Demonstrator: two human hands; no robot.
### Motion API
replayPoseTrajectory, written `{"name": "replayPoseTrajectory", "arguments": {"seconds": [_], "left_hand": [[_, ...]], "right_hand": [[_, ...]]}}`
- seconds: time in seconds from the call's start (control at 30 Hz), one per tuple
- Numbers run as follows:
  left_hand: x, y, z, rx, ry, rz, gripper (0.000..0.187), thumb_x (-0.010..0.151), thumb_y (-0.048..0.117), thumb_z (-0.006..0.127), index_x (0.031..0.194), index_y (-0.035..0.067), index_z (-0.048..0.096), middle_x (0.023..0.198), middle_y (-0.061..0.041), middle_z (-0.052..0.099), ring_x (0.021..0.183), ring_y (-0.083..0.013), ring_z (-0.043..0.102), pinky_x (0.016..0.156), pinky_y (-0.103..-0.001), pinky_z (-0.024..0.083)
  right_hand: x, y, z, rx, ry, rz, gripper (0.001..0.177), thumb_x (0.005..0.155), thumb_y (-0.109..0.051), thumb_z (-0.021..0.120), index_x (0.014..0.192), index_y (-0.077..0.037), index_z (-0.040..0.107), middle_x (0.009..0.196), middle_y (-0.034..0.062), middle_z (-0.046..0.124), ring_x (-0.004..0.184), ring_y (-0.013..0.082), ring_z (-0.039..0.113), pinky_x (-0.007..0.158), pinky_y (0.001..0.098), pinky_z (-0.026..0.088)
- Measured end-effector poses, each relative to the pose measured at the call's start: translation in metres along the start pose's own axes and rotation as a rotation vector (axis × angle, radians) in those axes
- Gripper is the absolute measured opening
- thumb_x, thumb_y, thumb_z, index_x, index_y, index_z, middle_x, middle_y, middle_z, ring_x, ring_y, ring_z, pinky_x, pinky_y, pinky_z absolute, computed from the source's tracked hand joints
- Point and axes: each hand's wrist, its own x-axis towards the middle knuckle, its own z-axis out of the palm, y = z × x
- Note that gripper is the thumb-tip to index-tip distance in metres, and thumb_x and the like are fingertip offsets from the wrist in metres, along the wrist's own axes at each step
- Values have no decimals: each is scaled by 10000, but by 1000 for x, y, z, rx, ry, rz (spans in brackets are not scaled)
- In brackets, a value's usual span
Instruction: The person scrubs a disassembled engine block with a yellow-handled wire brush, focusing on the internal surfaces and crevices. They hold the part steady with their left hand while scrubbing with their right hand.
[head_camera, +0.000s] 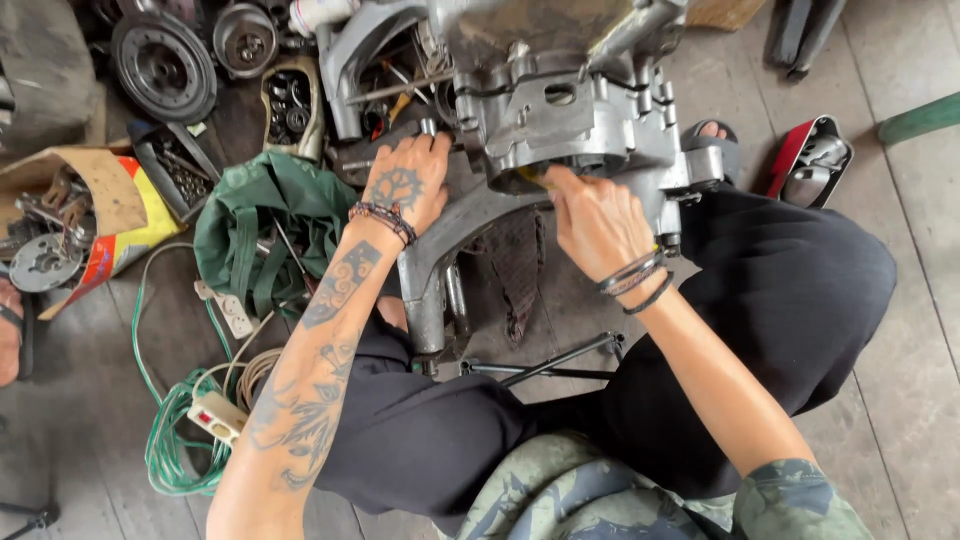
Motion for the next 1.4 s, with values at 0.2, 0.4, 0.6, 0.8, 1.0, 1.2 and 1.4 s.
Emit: {"name": "replayPoseTrajectory", "arguments": {"seconds": [0.2,0.4,0.6,0.8,1.0,1.2,1.4], "left_hand": [[1,1,0,-9,-1,-11,505,881,182,721,1322,8,546,1074,-140,674,1047,-321,678,847,-452,524],[1,3,0,16,-14,-30,474,859,225,739,1262,48,563,1088,-129,672,1062,-324,672,863,-468,535],[-2,9,-15,3,-47,-34,464,883,198,717,1283,28,555,1121,-144,668,1082,-327,669,883,-460,529],[6,3,1,28,-78,-55,525,870,254,721,1323,71,532,1155,-118,677,1119,-306,663,911,-458,529],[10,-2,15,50,-69,-59,575,871,251,692,1379,50,516,1171,-127,681,1128,-306,665,909,-464,534],[8,-3,13,52,-70,-42,592,882,255,684,1398,21,512,1192,-152,674,1131,-324,662,906,-479,538],[9,-5,14,34,-87,-43,582,874,276,697,1383,54,523,1188,-124,671,1132,-305,658,908,-474,537]], "right_hand": [[8,0,-23,-69,-3,-72,285,1018,-259,496,1227,-221,685,890,192,745,800,497,730,749,591,597],[13,11,-22,-5,29,-125,296,1015,-196,501,1215,-167,717,823,185,747,732,453,742,659,512,605],[9,13,-22,60,43,-122,294,1023,-192,516,1238,-133,709,843,208,755,770,430,753,690,523,615],[6,13,-19,39,47,-155,313,1022,-198,490,1261,-165,690,846,189,748,759,422,752,674,512,621],[3,14,-12,0,16,-190,324,1006,-180,489,1260,-170,690,842,187,755,754,420,752,657,513,626],[-4,8,-20,-33,22,-235,351,1010,-113,472,1288,-144,683,817,184,747,676,368,748,605,451,633],[-11,2,-19,-14,102,-141,329,1031,-163,458,1303,-171,642,879,163,750,682,367,756,598,472,637]]}}
